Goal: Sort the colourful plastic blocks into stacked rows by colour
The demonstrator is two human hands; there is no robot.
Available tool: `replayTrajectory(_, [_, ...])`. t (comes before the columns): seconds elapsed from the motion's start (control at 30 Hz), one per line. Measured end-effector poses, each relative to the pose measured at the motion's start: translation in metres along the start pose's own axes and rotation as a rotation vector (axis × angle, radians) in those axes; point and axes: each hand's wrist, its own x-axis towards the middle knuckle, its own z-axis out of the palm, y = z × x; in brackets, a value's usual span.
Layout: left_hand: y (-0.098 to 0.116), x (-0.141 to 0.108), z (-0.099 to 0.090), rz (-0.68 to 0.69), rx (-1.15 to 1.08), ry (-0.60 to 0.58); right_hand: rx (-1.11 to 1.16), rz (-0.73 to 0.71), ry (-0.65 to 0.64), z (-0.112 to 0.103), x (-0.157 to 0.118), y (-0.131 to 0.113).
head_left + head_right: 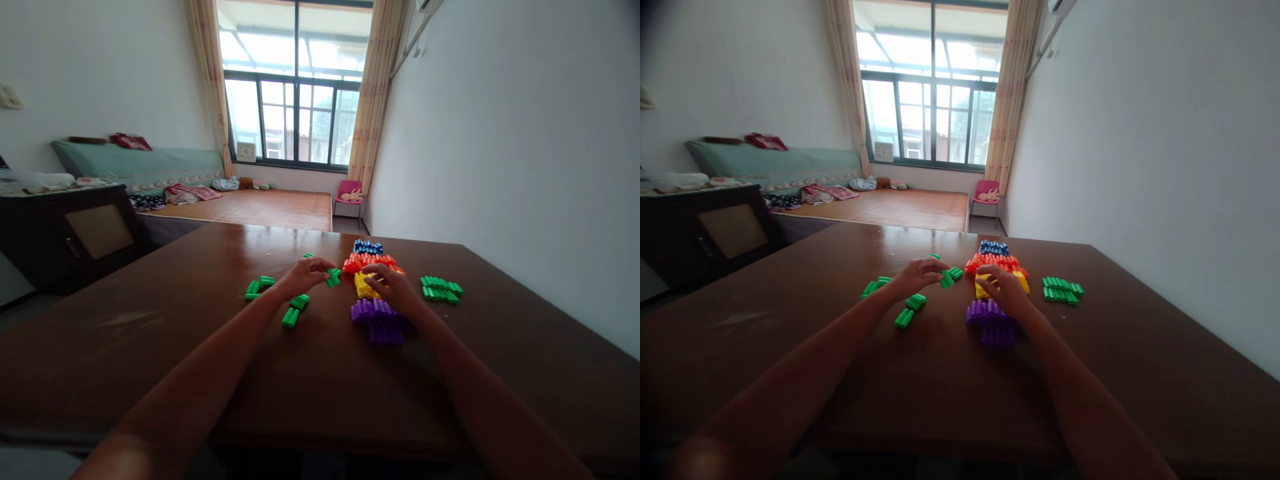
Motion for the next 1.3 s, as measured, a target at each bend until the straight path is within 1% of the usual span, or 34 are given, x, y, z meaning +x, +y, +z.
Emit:
replayTrajectory(0.07, [0.01,0.001,0.023,0.047,0.013,0.003,0.107,-0.036,-0.066,0.019,-0.002,-0.016])
replayTrajectory(0.1, [0.014,0.0,0.031,0.056,0.025,0.009,0.147,-0.041,-0.082,0.026,-0.002,-0.02])
replayTrajectory(0.17, [0.018,-0.001,0.041,0.055,0.046,0.021,0.194,-0.029,-0.095,0.03,0.001,-0.017])
replayTrajectory(0.2, [0.018,-0.002,0.042,0.052,0.056,0.027,0.192,-0.013,-0.077,0.025,0.004,-0.011])
replayTrajectory(0.23, [0.017,-0.003,0.041,0.05,0.068,0.03,0.173,0.011,-0.035,0.015,0.007,-0.001])
replayTrajectory(0.27, [0.015,-0.003,0.037,0.048,0.084,0.038,0.14,0.047,0.028,0.001,0.008,0.011])
replayTrajectory(0.33, [0.007,-0.003,0.024,0.036,0.132,0.06,0.019,0.166,0.2,-0.04,0.005,0.042])
replayTrajectory(0.4, [-0.002,-0.002,0.008,0.011,0.185,0.092,-0.203,0.377,0.313,-0.086,-0.007,0.075])
replayTrajectory(0.43, [-0.005,-0.002,0.0,-0.001,0.209,0.11,-0.349,0.491,0.336,-0.107,-0.016,0.089])
replayTrajectory(0.5, [-0.011,-0.002,-0.016,-0.02,0.261,0.145,-0.443,0.601,0.359,-0.139,-0.034,0.112])
replayTrajectory(0.57, [-0.015,-0.003,-0.03,-0.04,0.335,0.164,-0.487,0.685,0.352,-0.154,-0.049,0.128])
replayTrajectory(0.63, [-0.018,-0.004,-0.043,-0.065,0.424,0.163,-0.528,0.778,0.321,-0.155,-0.056,0.141])
replayTrajectory(0.7, [-0.023,-0.007,-0.053,-0.092,0.501,0.149,-0.578,0.858,0.278,-0.151,-0.058,0.155])
replayTrajectory(0.77, [-0.03,-0.01,-0.058,-0.127,0.558,0.135,-0.66,0.904,0.252,-0.147,-0.058,0.17])
replayTrajectory(0.83, [-0.039,-0.011,-0.056,-0.167,0.604,0.132,-0.758,0.893,0.29,-0.144,-0.056,0.182])
replayTrajectory(0.9, [-0.047,-0.009,-0.047,-0.169,0.64,0.146,-0.832,0.812,0.393,-0.14,-0.052,0.188])
replayTrajectory(0.93, [-0.051,-0.006,-0.04,-0.141,0.653,0.14,-0.85,0.747,0.447,-0.136,-0.048,0.188])
replayTrajectory(1.0, [-0.056,0.004,-0.024,-0.058,0.685,0.071,-0.854,0.593,0.509,-0.125,-0.04,0.182])
replayTrajectory(1.07, [-0.058,0.019,-0.007,-0.001,0.743,-0.035,-0.834,0.45,0.512,-0.112,-0.03,0.171])
replayTrajectory(1.13, [-0.059,0.036,0.006,-0.002,0.813,-0.123,-0.801,0.344,0.489,-0.101,-0.023,0.16])
replayTrajectory(1.2, [-0.06,0.052,0.015,-0.042,0.88,-0.211,-0.771,0.298,0.47,-0.094,-0.019,0.151])
replayTrajectory(1.3, [-0.062,0.068,0.02,-0.116,0.928,-0.33,-0.741,0.292,0.457,-0.091,-0.017,0.143])
